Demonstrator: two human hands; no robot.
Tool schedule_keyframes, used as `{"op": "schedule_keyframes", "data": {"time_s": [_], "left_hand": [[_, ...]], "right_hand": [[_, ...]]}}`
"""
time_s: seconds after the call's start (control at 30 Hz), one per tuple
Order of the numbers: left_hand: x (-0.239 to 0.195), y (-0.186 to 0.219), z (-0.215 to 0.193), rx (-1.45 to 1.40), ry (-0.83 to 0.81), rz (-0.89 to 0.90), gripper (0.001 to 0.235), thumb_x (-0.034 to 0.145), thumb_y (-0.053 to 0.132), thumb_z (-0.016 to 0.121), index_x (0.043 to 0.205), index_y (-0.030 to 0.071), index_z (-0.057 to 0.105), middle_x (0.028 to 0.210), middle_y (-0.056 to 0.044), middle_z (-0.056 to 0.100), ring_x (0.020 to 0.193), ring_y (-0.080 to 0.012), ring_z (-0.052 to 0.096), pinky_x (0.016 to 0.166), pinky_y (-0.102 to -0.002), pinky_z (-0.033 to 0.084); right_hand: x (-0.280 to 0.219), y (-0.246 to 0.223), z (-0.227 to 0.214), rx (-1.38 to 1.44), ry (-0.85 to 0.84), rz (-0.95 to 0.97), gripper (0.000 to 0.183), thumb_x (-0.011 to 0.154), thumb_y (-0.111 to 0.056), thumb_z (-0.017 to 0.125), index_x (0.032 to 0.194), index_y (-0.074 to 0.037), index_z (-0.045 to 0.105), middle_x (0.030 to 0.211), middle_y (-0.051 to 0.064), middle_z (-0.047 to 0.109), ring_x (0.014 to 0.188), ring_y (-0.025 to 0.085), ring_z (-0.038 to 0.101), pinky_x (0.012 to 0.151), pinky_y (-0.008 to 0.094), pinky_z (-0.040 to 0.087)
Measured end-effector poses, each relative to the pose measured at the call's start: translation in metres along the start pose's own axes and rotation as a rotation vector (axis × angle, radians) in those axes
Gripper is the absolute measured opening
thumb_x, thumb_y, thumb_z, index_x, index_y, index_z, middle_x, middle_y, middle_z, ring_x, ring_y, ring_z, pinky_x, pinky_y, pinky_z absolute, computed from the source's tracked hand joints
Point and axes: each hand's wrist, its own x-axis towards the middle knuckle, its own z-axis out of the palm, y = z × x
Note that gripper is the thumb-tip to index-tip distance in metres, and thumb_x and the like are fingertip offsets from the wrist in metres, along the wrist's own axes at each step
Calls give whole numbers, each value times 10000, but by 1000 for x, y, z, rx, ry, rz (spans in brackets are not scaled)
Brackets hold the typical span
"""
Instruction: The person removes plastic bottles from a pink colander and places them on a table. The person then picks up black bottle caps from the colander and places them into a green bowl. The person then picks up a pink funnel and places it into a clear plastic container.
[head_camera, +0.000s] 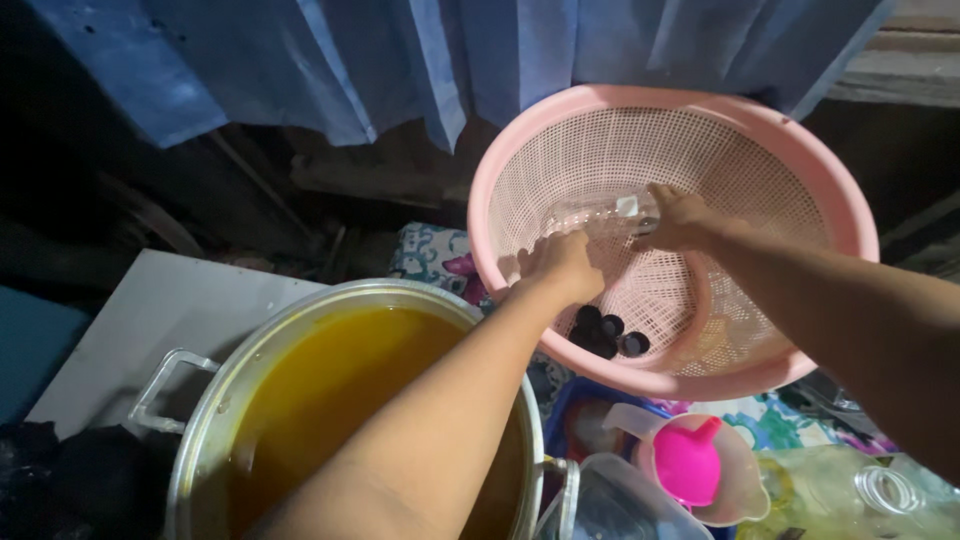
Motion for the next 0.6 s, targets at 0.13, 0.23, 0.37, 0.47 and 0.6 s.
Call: {"op": "schedule_keyframes", "data": {"time_s": [0.13,0.23,0.37,0.47,0.6], "left_hand": [[-3,5,0,20,6,-11,591,812,242,713,1380,136,589,1398,-114,602,1371,-306,507,1164,-515,338],[-3,8,-1,41,1,-15,596,816,302,743,1372,155,585,1393,-108,598,1375,-299,494,1157,-507,343],[-3,8,0,57,2,-12,543,820,222,715,1352,187,611,1370,-101,625,1353,-293,526,1152,-513,348],[-4,7,1,64,-21,-8,485,838,264,717,1311,175,652,1347,-101,656,1333,-286,565,1146,-488,381],[-2,5,5,74,-108,-64,578,873,439,728,1339,115,624,1366,-131,650,1311,-303,594,1099,-440,464]], "right_hand": [[-10,-10,-6,-51,-67,93,1137,694,-629,861,1574,-104,371,1483,241,489,1345,442,527,1099,479,500],[-23,-22,-1,-35,-110,131,979,700,-636,844,1477,-125,536,1423,199,575,1314,387,585,1091,465,510],[-40,-38,12,174,-154,97,950,648,-423,949,1412,-41,534,1330,182,645,1226,345,642,1004,445,552],[-59,-50,17,257,-248,103,994,661,-288,974,1469,-56,444,1333,198,626,1246,350,612,1032,456,519],[-84,-67,14,445,-475,114,982,767,-251,843,1554,-79,281,1263,269,711,1206,378,716,996,466,610]]}}
